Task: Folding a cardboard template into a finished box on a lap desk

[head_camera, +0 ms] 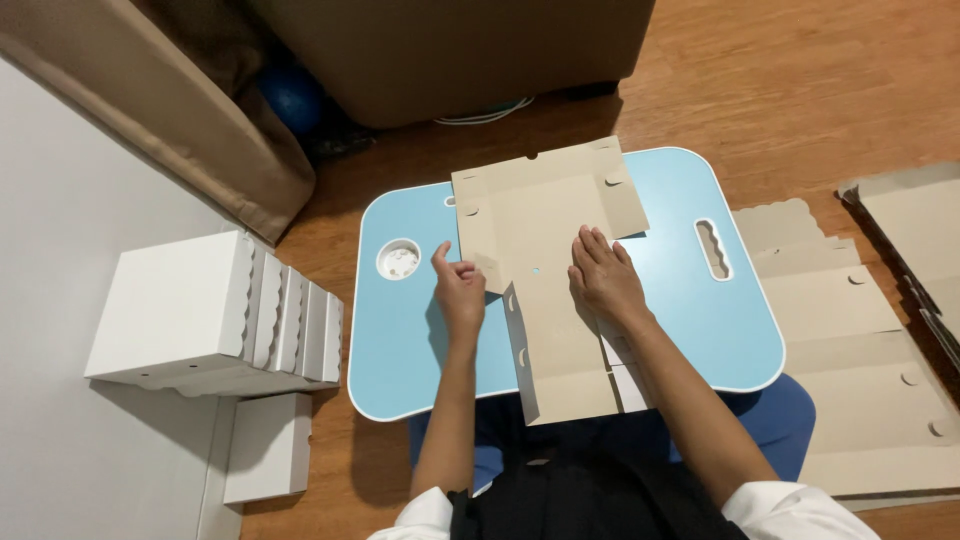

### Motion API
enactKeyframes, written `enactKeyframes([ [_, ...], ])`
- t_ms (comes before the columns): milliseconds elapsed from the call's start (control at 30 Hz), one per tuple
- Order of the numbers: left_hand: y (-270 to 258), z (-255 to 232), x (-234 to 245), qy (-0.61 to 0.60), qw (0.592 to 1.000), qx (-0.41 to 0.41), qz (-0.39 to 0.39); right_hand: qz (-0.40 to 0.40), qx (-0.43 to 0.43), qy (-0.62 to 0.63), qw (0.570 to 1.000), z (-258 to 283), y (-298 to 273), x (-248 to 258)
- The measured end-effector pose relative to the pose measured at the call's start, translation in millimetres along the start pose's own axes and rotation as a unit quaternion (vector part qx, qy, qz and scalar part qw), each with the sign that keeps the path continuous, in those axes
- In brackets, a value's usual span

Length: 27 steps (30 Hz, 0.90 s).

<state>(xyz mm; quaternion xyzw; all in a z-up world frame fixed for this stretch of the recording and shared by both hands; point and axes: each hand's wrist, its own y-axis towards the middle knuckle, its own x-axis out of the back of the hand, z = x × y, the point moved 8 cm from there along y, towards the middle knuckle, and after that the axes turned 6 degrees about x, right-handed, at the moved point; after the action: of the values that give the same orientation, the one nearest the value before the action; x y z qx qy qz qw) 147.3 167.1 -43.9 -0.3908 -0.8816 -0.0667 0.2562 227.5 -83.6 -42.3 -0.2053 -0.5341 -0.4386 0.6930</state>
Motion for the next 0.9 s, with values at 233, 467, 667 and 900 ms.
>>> enactKeyframes([
  [233, -38, -47, -47, -0.051, 0.971, -0.194, 0.130, -0.005, -0.002, -0.003, 1.000, -4, 1, -5],
  [467, -72, -64, -54, 0.088, 0.963, -0.181, 0.179, -0.039, 0.002, -0.007, 0.999, -9, 1, -6],
  [667, -94, -69, -72, 0.291, 0.908, -0.238, 0.183, -0.093, -0.002, 0.011, 0.996, -29, 1, -14],
  [900, -99, -78, -69, 0.346, 0.883, -0.206, 0.240, -0.059, 0.009, -0.071, 0.996, -19, -10, -13],
])
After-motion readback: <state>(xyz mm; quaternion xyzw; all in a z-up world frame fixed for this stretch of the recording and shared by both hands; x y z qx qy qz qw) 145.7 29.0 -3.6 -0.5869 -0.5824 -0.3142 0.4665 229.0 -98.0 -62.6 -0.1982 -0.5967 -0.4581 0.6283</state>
